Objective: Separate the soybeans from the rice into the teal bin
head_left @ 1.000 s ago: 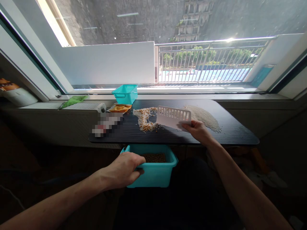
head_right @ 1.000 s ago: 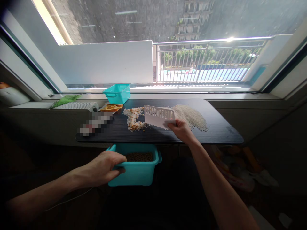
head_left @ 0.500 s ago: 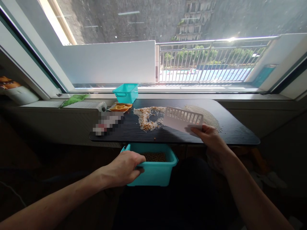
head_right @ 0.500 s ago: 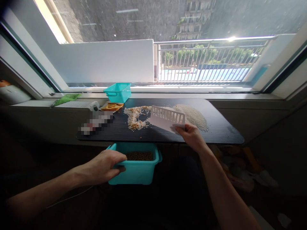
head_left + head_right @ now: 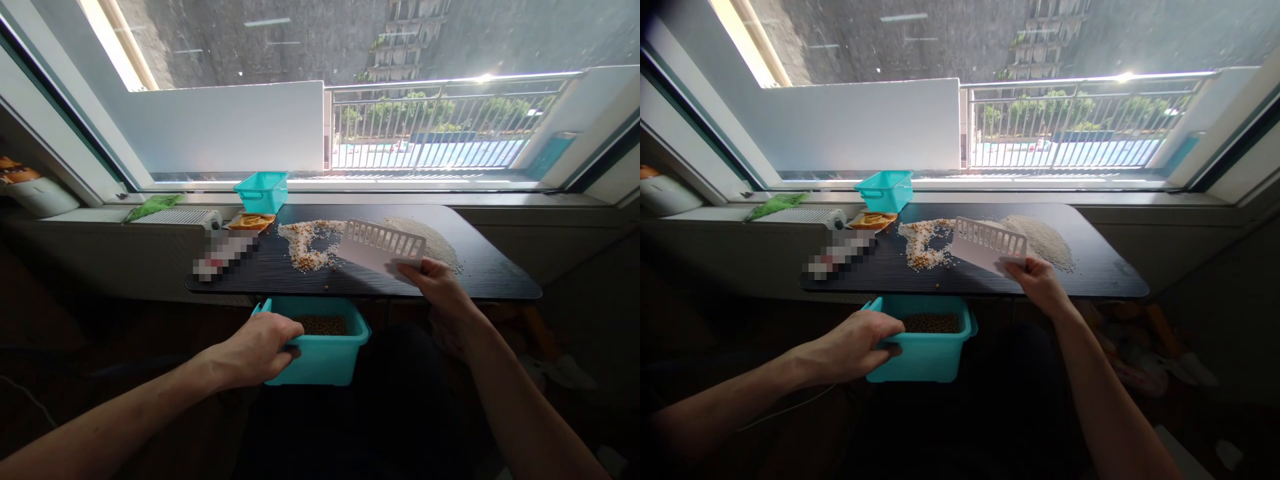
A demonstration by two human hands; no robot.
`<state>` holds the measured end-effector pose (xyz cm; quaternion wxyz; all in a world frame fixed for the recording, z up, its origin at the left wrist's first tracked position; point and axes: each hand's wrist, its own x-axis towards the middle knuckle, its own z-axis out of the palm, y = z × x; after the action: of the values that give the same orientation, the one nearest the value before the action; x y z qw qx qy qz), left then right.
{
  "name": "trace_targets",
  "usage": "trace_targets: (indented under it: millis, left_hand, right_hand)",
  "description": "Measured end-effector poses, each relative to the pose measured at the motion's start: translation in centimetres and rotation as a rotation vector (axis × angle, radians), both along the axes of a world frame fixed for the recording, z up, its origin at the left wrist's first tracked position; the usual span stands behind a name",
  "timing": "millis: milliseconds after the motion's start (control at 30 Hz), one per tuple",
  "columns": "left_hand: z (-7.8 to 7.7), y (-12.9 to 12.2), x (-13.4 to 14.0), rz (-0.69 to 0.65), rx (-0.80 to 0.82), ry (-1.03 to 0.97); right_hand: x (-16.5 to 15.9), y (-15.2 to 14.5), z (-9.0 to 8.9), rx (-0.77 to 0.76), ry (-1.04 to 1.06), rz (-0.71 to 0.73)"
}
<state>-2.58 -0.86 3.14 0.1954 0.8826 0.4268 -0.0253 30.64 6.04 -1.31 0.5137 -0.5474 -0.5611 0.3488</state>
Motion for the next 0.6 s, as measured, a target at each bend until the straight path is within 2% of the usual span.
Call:
trace_targets:
  millis: [200,433,600]
  left_hand:
    - [-0.1,0.1,-0.1,-0.003,0.008,-0.006]
    - [-0.3,0.0,-0.2,-0.004,0.022,0.0]
    - [-0.1,0.1,-0.2,-0.001,0.012,0.004]
  right_hand:
    - [-1.0,1.2,-0.3,-0.014,-0.017,0.043]
    - [-1.0,0.0,0.4,-0.056,-0.006,0.101]
    - [-1.3,-0.3,0.2,-0.038,-0.011,0.101]
